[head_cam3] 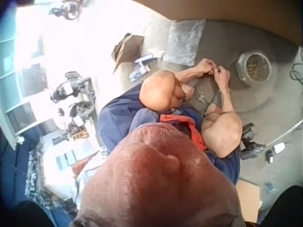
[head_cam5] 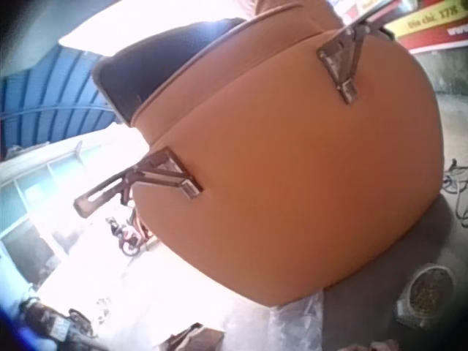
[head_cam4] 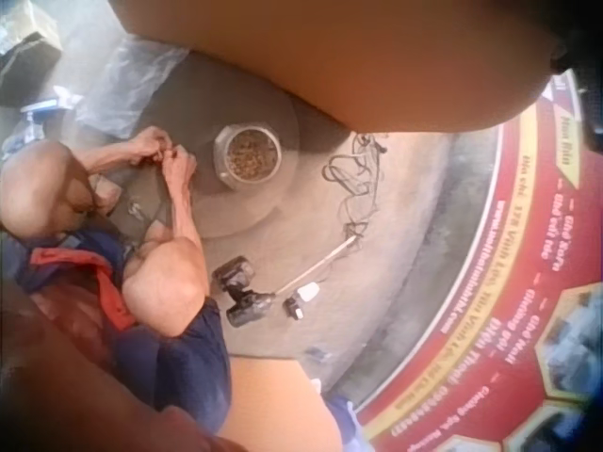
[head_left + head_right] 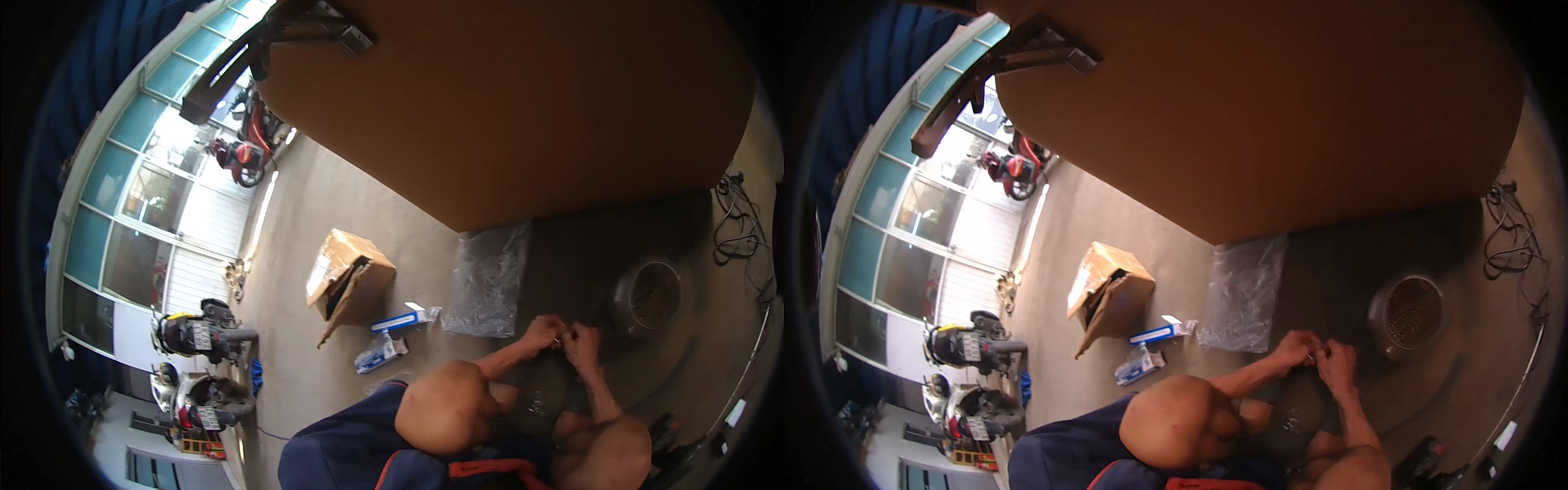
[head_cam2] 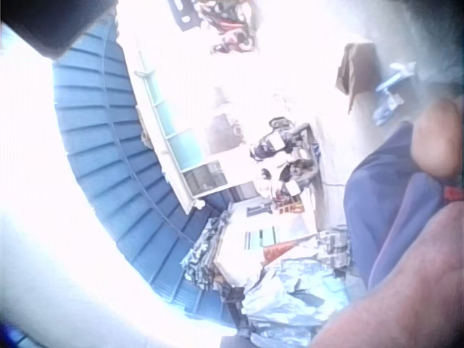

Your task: The person attaches metal brackets to the underside of a brown chair using a cordless drill and screws. They position the brackets, align the chair parts, and drive screws to secure the components.

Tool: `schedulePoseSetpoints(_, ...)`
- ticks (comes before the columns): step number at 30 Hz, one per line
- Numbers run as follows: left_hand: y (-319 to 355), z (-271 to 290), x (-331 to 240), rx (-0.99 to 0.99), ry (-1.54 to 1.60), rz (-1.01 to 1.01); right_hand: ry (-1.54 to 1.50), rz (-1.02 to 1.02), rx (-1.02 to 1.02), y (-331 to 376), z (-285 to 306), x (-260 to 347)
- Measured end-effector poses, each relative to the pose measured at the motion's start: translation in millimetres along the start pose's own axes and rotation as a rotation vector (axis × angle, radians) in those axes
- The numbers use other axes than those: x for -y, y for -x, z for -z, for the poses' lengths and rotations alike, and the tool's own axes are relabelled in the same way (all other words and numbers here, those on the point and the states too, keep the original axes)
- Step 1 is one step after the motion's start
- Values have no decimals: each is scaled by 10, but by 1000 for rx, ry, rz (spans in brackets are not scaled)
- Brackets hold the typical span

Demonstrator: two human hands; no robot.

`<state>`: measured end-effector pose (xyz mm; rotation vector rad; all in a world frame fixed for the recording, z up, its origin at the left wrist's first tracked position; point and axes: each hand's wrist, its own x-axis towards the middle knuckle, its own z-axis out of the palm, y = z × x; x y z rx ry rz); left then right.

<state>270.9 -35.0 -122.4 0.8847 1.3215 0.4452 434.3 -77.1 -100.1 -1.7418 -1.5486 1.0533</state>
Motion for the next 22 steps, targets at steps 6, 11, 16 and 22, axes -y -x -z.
schedulePoseSetpoints(6, -86, -73, -397, 88, 21, 98, -610, -310, -213, -55, -126, -587)
schedulePoseSetpoints(11, -137, -18, -229, 48, 352, 68, -621, -289, -10, -39, 143, -308)
schedulePoseSetpoints(16, -167, 50, -171, 103, 361, 132, -624, -295, 27, -53, 138, -249)
schedulePoseSetpoints(22, -93, 29, -105, 193, 363, 83, -676, -333, 23, -52, 50, -376)
